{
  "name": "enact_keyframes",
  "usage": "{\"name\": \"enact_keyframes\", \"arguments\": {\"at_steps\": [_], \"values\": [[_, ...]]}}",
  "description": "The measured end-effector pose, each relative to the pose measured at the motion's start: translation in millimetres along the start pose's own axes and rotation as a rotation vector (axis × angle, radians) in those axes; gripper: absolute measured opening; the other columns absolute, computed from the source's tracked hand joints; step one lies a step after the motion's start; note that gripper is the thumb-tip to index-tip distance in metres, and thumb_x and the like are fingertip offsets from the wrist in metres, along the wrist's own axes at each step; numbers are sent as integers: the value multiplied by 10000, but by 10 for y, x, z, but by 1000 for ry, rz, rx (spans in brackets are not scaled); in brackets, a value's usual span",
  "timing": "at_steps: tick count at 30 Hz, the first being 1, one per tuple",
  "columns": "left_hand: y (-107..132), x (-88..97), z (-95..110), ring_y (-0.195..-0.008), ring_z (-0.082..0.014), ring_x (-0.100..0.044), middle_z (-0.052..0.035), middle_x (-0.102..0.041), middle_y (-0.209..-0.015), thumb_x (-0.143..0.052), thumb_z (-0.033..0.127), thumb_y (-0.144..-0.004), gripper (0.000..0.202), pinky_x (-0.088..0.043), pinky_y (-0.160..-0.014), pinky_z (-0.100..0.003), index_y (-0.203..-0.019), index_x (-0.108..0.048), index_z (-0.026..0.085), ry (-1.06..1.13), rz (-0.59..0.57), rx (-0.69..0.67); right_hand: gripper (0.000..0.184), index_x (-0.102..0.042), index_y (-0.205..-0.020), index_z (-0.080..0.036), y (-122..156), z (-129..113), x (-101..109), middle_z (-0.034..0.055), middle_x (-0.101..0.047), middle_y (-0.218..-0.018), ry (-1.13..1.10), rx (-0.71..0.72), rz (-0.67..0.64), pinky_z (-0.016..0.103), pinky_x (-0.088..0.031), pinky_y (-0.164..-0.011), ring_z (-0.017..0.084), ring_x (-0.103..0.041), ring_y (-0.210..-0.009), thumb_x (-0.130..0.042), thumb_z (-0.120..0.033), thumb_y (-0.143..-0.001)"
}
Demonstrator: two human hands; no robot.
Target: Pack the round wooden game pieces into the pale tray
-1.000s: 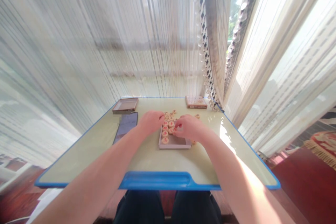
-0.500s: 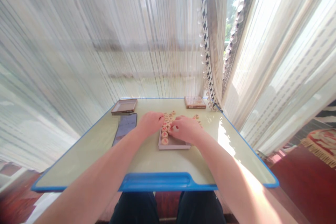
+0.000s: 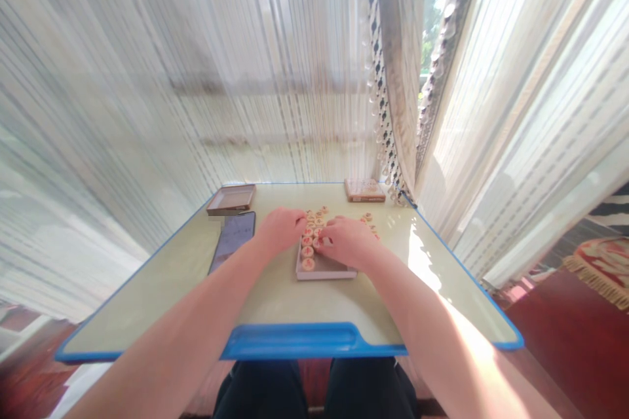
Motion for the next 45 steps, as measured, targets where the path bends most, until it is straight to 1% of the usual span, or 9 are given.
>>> {"name": "enact_keyframes", "arguments": {"at_steps": [6, 11, 21, 25, 29, 33, 37, 41, 45], "values": [[-9, -14, -4, -719, -202, -602, -89, -674, -771, -327, 251, -827, 354, -391, -594, -285, -778, -670, 182, -10, 21, -5, 237, -685, -830, -247, 0, 18, -14, 40, -628, -765, -6, 12, 28, 250, -304, -577, 168, -537, -779, -526, -419, -797], [-14, -24, -27, -696, -199, -596, -79, -676, -765, -326, 253, -821, 346, -382, -577, -282, -766, -662, 190, -19, 27, 6, 248, -679, -943, -286, 1, 72, -19, 25, -625, -745, -62, -37, 57, 254, -320, -593, 162, -544, -730, -564, -423, -771], [-12, -24, -27, -722, -193, -604, -76, -678, -790, -334, 263, -829, 347, -395, -591, -270, -796, -674, 198, -40, 19, 10, 162, -673, -782, -251, -4, 54, -15, 13, -613, -716, -115, 12, 70, 239, -303, -567, 144, -528, -735, -560, -366, -784], [-13, -9, -14, -700, -195, -603, -73, -675, -763, -333, 258, -825, 345, -384, -572, -273, -767, -669, 202, -34, 21, 4, 121, -674, -799, -252, 4, 30, -12, 14, -623, -716, -138, 79, 74, 242, -340, -611, 155, -524, -759, -567, -302, -772], [-17, -10, -14, -695, -195, -601, -72, -668, -744, -342, 256, -824, 336, -392, -583, -274, -751, -666, 202, -23, 34, -5, 167, -679, -830, -244, 16, 76, 8, 15, -629, -756, -226, 53, 111, 246, -387, -678, 161, -540, -811, -556, -191, -731], [-28, -31, -41, -704, -181, -595, -58, -659, -735, -361, 249, -817, 325, -425, -637, -275, -774, -680, 203, 43, 53, -5, 258, -689, -865, -230, -11, 167, 8, 36, -625, -865, -245, 10, 193, 282, -406, -780, 181, -539, -886, -515, -122, -708], [-36, -17, 13, -874, -166, -573, -28, -648, -918, -400, 220, -787, 318, -440, -808, -273, -864, -708, 242, 249, 88, -140, 266, -704, -857, -229, -45, 203, -29, 48, -618, -885, -216, 38, 203, 301, -408, -811, 187, -532, -886, -513, -121, -709], [-23, -33, 72, -1015, -186, -522, -10, -611, -1063, -430, 199, -766, 320, -374, -965, -325, -835, -731, 283, 298, 18, -241, 280, -708, -889, -228, -50, 196, -51, 49, -629, -867, -206, 42, 165, 304, -411, -816, 194, -530, -898, -499, -131, -729], [-19, -53, 74, -1033, -195, -518, -12, -612, -1074, -427, 212, -780, 322, -359, -989, -351, -839, -733, 292, 262, -29, -248, 282, -706, -907, -234, -51, 186, -51, 49, -630, -878, -205, 41, 149, 303, -413, -822, 194, -531, -907, -503, -141, -735]]}}
Point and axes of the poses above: each hand's wrist, its own y-axis away from the middle knuckle, its own x-axis out of the back of the hand, z = x × y, the point moved 6 cm from there along -y, towards the middle knuckle
